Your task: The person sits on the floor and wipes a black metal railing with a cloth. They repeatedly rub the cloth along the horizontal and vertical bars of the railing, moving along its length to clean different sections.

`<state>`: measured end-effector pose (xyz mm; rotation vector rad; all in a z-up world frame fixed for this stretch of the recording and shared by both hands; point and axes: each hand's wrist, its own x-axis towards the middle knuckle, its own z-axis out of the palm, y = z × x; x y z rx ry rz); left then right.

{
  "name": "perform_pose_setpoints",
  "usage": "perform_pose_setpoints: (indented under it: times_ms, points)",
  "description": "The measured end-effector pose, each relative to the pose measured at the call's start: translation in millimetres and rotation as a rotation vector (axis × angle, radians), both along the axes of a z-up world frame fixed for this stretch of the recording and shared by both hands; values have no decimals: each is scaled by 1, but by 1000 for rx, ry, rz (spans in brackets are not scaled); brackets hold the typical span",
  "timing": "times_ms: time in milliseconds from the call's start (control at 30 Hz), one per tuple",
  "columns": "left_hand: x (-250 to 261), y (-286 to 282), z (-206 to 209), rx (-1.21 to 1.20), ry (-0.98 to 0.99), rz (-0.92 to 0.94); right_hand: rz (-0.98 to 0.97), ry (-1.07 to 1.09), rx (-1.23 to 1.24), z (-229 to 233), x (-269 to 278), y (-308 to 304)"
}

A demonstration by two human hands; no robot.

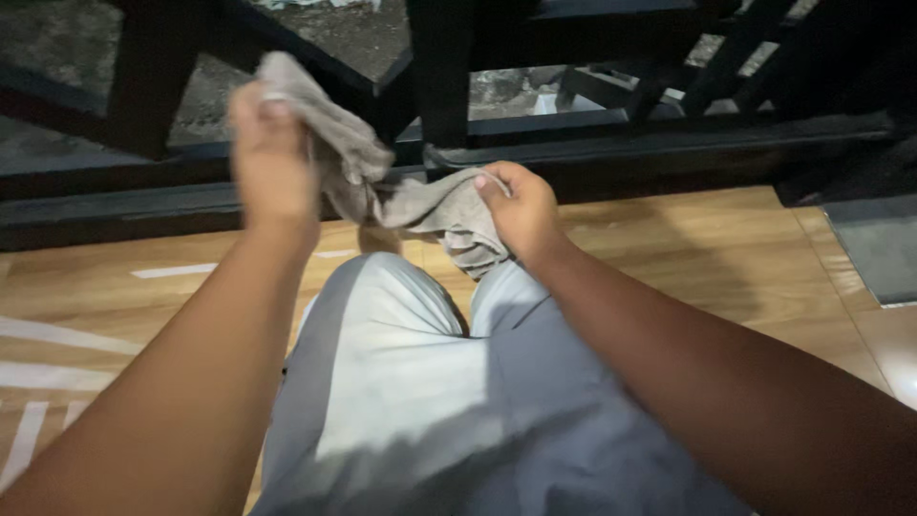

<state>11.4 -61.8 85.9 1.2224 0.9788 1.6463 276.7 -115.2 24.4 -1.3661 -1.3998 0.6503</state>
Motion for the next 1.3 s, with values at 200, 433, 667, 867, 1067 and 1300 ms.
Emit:
perform_pose_setpoints:
  times_ms: [200,433,667,867,1067,1300]
  points:
    - [-74,-4,-19,-304,-419,35,17,65,4,7,1,-5]
    - [-139,19,-52,-392,16,297,13,355,115,23,5,-16]
    - [-161,63,-67,-299,807,431,-38,339,89,19,10,-11]
    - [-163,85,-87,-327,1114,428,17,208,-71,8,-6,-2]
    - [-136,99,-95,-254,1174,372,309,81,-161,10,-79,-2]
    - [-64,75,-111,-101,1170,233,303,153,-18,-31,-55,12]
